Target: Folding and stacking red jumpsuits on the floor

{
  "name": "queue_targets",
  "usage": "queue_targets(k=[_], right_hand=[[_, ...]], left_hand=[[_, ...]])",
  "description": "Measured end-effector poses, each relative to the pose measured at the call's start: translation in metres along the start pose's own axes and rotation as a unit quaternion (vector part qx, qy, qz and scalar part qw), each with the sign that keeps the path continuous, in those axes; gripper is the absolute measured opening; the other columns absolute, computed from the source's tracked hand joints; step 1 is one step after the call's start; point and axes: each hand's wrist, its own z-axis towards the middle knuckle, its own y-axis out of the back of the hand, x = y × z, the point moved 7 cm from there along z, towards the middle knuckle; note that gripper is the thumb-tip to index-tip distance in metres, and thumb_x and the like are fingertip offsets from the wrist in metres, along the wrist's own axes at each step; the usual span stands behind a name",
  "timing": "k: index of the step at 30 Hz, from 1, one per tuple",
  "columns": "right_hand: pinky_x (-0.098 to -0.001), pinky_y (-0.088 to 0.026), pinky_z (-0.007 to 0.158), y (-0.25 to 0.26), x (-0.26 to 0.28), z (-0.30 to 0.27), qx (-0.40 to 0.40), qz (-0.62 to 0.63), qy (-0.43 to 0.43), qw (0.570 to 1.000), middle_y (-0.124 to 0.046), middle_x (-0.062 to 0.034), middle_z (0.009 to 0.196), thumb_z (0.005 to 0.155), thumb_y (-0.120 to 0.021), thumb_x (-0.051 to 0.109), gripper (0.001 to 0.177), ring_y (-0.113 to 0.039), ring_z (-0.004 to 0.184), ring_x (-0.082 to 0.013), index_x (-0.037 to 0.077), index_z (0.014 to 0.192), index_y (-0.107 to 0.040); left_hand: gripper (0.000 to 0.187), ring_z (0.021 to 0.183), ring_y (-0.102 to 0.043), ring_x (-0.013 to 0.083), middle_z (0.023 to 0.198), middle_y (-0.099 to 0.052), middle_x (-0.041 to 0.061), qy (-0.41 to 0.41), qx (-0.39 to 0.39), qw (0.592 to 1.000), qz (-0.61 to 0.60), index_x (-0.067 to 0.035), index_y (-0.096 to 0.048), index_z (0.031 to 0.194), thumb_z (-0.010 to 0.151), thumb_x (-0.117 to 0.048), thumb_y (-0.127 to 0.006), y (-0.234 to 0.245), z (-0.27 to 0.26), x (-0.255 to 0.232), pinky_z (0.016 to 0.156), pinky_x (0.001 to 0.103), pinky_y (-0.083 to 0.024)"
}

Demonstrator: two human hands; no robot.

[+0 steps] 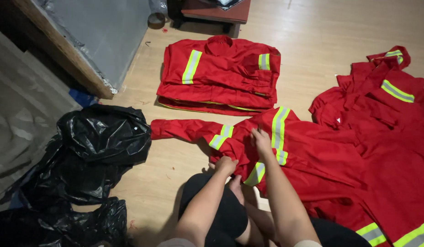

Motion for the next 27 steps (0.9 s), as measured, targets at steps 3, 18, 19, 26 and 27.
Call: queue_targets(k=[3, 18, 19, 26, 27], right_hand=[[-0.0290, -0.041, 0.045, 0.032, -0.031, -0.004, 0.094, -0.103, -0.043, 0.989, -0.055, -0.0134, 0.044, 0.088, -0.082, 0.036, 0.045, -0.055, 0.039, -0.0226, 0.006, 0.060, -0.063], [-0.0434, -0.061, 0.086, -0.058, -0.020, -0.033, 0.106, -0.618, 0.093, 0.774, -0.068, 0.0001, 0.103, 0.088, -0.071, 0.040, 0.018, -0.073, 0.100, -0.0302, 0.032, 0.103, -0.076], [-0.0434, -0.061, 0.086, -0.051, -0.033, -0.024, 0.105, -0.617, 0.093, 0.774, -0.068, 0.0001, 0.103, 0.088, -0.071, 0.040, 0.018, -0.073, 0.100, -0.0302, 0.032, 0.103, -0.076], [-0.0305, -0.050, 0.058, 0.033, -0.061, -0.008, -0.041, -0.094, -0.043, 0.994, -0.063, -0.0062, 0.071, 0.092, -0.067, 0.021, 0.009, -0.063, 0.060, -0.0198, 0.014, 0.088, -0.067], [-0.0257, -0.043, 0.048, 0.046, -0.062, -0.006, -0.058, -0.016, -0.077, 0.995, -0.054, -0.0026, 0.063, 0.095, -0.061, 0.020, 0.015, -0.057, 0.048, -0.0159, 0.016, 0.080, -0.058]], left_hand=[[0.048, 0.139, -0.053, 0.0352, 0.139, -0.064, 0.018, -0.006, -0.009, 1.000, 0.011, -0.014, -0.071, 0.128, 0.099, -0.049, -0.059, 0.000, -0.005, -0.001, 0.111, 0.049, -0.046], [0.045, 0.137, -0.046, 0.0510, 0.142, -0.048, 0.036, 0.030, 0.020, 0.999, -0.029, 0.005, -0.063, 0.132, 0.092, -0.017, -0.064, -0.030, 0.015, 0.008, 0.108, 0.063, -0.044], [0.045, 0.137, -0.046, 0.0510, 0.142, -0.048, 0.036, 0.030, 0.020, 0.999, -0.028, 0.005, -0.063, 0.132, 0.092, -0.017, -0.064, -0.015, -0.007, 0.002, 0.108, 0.063, -0.044], [0.052, 0.138, -0.050, 0.0416, 0.140, -0.062, 0.021, -0.040, 0.008, 0.997, 0.063, -0.002, -0.066, 0.131, 0.097, -0.041, -0.062, -0.031, 0.023, 0.010, 0.114, 0.054, -0.041], [0.053, 0.135, -0.053, 0.0426, 0.137, -0.064, 0.021, -0.037, -0.001, 0.998, 0.047, -0.003, -0.067, 0.129, 0.094, -0.042, -0.065, -0.045, 0.049, 0.019, 0.111, 0.055, -0.044]])
